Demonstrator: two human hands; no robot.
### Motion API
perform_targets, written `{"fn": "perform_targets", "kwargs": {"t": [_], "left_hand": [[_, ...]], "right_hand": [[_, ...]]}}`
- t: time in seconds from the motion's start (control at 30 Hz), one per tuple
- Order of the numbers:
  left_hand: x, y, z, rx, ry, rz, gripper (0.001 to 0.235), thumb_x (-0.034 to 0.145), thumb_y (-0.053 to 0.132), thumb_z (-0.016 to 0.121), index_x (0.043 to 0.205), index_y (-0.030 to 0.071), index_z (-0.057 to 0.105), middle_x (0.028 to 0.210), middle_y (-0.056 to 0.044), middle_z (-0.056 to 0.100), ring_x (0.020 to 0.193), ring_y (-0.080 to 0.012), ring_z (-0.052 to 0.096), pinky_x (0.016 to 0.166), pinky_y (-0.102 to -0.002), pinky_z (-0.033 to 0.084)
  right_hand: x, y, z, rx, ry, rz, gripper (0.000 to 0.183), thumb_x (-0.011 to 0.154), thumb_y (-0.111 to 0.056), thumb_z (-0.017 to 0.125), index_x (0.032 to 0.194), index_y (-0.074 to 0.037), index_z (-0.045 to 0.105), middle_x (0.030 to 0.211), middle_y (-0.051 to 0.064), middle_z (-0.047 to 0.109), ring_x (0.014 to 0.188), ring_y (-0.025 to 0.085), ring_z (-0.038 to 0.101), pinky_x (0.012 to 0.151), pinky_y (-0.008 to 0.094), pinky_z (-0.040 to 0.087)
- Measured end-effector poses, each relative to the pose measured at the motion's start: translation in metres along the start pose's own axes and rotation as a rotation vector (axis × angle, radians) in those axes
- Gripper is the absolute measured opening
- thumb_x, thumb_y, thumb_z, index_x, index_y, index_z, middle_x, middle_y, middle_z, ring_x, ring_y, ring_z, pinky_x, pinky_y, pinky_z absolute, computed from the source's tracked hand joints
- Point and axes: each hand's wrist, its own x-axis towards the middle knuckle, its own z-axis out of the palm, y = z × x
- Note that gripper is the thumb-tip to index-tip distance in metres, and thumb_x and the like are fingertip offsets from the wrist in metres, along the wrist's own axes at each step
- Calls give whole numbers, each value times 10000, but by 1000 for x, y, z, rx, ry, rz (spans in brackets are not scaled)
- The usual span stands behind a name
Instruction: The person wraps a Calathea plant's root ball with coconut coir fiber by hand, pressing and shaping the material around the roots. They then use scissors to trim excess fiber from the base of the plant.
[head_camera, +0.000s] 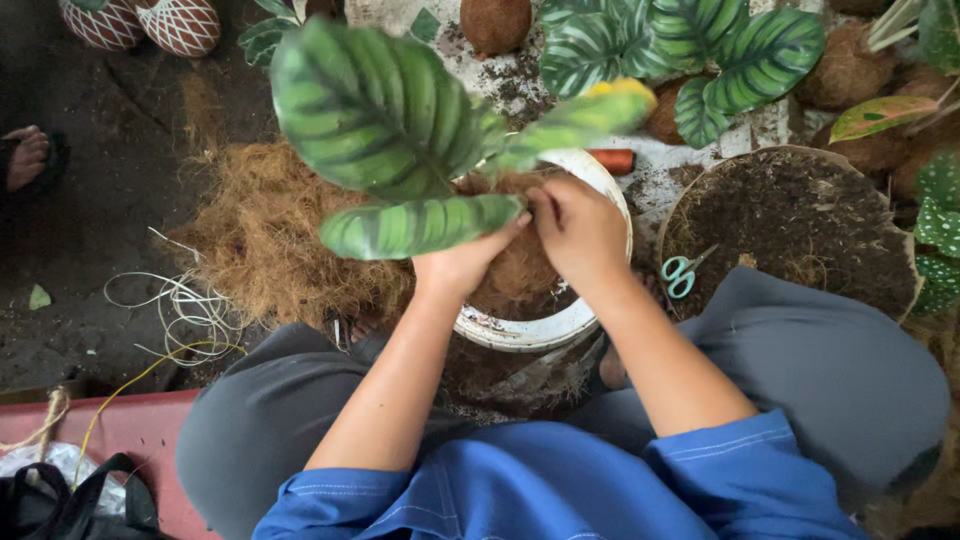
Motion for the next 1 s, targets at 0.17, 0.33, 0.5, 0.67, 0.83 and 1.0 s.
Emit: {"fn": "perform_targets", "kwargs": {"t": [0.17, 0.33, 0.5, 0.67, 0.83, 1.0], "left_hand": [[0, 27, -30, 258, -184, -266, 620, 751, 632, 762, 1237, 249, 723, 1217, -81, 744, 1177, -220, 677, 1047, -365, 519], [13, 9, -33, 159, -348, 197, 732, 816, 646, 753, 1416, 248, 622, 1446, -79, 599, 1360, -292, 504, 1159, -457, 314], [16, -25, -15, 66, -344, 140, 734, 798, 621, 751, 1402, 224, 619, 1463, -60, 597, 1379, -257, 524, 1189, -424, 340], [15, -50, 0, 98, -248, 219, 663, 896, 465, 791, 1436, 121, 617, 1479, -153, 572, 1362, -337, 498, 1149, -512, 331], [17, -61, 9, -639, -19, 56, 651, 829, 308, 870, 1330, -1, 590, 1336, -190, 633, 1249, -313, 630, 1087, -433, 550], [22, -59, 0, -825, 177, -373, 714, 764, 271, 857, 1336, 14, 514, 1242, -157, 658, 1142, -295, 678, 984, -420, 589]], "right_hand": [[6, 10, 13, -30, 92, -132, 61, 907, -84, 693, 956, -49, 681, 932, 163, 686, 873, 400, 665, 746, 472, 515], [15, 29, 13, 69, 98, -282, 93, 892, -27, 681, 981, -50, 674, 966, 158, 676, 906, 387, 664, 759, 445, 525], [7, 17, 7, 22, 87, -274, 57, 941, -66, 714, 940, -48, 660, 929, 149, 667, 889, 383, 663, 747, 460, 515], [-2, -17, -10, -77, 90, -301, 65, 876, -96, 672, 923, -51, 669, 938, 151, 680, 858, 386, 660, 721, 464, 525], [-29, -45, -23, 4, -195, -150, 196, 978, -193, 651, 851, -44, 651, 806, 146, 660, 754, 348, 660, 674, 451, 516], [-76, -40, -15, 417, -412, -61, 203, 997, -179, 575, 859, -34, 614, 741, 76, 637, 682, 227, 654, 633, 363, 515]]}}
